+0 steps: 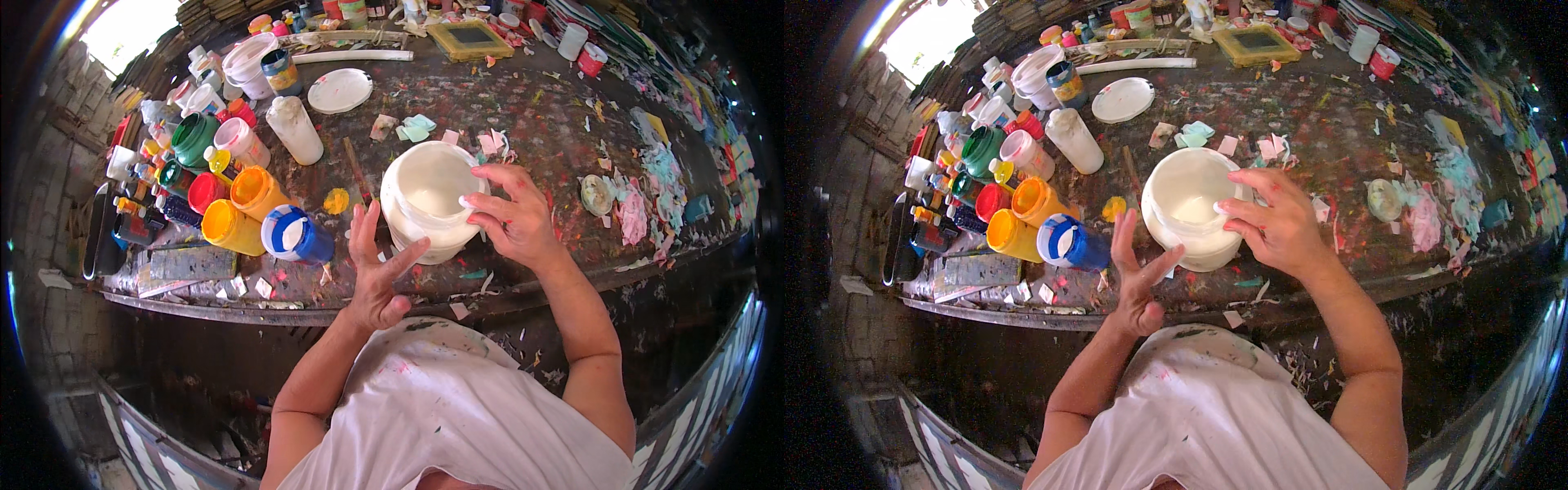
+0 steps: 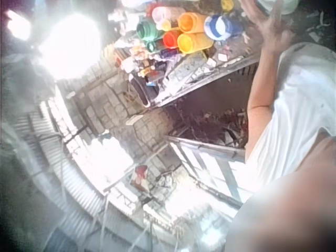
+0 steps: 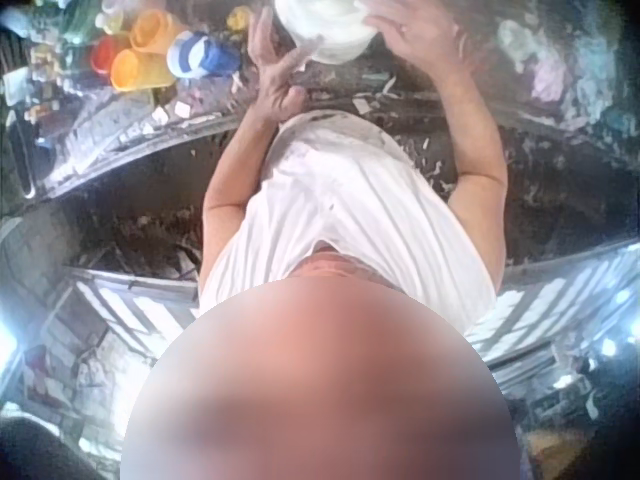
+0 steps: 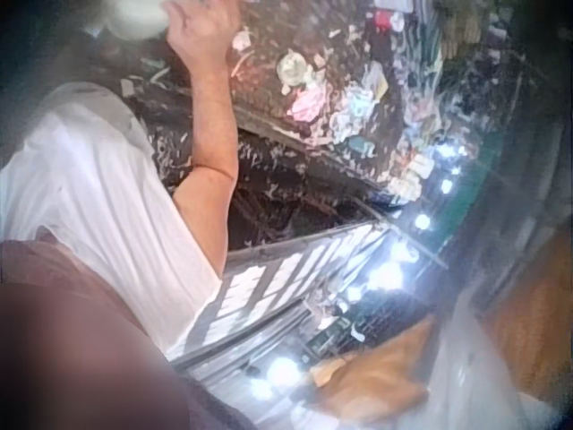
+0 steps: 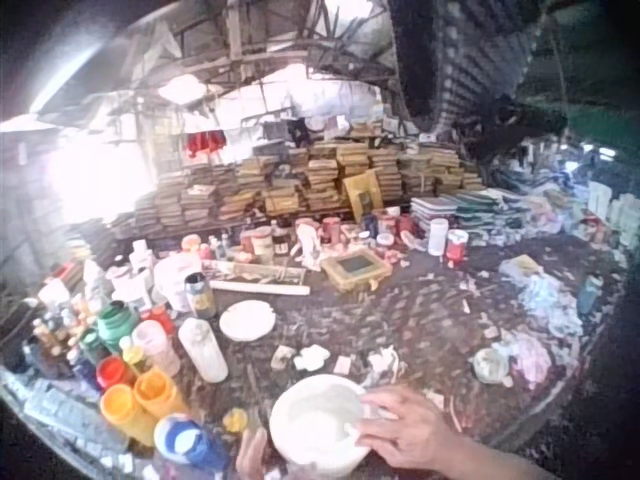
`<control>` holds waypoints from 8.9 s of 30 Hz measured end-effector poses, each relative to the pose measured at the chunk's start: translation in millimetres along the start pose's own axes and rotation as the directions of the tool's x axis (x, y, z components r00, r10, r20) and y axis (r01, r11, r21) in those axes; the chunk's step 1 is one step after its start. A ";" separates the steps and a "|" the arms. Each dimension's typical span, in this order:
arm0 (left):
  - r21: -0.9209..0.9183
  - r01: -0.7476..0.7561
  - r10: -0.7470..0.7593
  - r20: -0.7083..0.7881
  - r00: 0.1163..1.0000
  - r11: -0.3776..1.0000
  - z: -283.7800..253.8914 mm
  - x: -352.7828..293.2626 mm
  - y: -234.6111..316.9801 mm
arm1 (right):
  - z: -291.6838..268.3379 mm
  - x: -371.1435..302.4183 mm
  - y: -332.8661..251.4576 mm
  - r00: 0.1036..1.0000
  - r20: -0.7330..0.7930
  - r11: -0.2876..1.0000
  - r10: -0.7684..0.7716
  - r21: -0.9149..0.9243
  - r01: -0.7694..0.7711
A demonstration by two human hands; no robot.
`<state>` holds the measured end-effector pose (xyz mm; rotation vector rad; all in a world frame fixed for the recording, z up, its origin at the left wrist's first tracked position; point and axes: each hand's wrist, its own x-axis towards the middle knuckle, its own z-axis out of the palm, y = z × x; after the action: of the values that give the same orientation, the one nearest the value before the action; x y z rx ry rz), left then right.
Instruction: The person pours orange paint into a yellow container and stirs it with a stick. They then add a white liquid from a large jug and continue mixing. Later, they pour a dark blue liquid into a blue container and stir it as well.
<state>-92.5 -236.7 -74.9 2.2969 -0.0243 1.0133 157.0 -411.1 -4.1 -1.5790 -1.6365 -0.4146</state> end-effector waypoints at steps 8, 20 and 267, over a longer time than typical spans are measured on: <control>0.593 -0.086 -0.063 0.227 0.972 0.801 -37.7 108.8 32.1 | 7.2 -8.8 -5.9 0.995 -0.094 0.999 -0.025 -0.044 0.021; 0.510 -0.164 0.002 0.303 0.953 0.844 -75.3 65.3 30.9 | 6.9 -18.5 -0.4 0.974 -0.133 0.967 -0.183 -0.202 0.154; -0.067 0.641 -0.630 -0.290 0.721 0.764 -109.6 -120.4 -61.7 | 99.8 83.2 27.2 0.992 -0.108 0.947 -0.059 0.310 0.090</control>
<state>-234.3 -153.7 -132.6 1.9152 0.8666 0.9579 159.8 -278.8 -13.5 -1.2440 -1.6014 -0.2504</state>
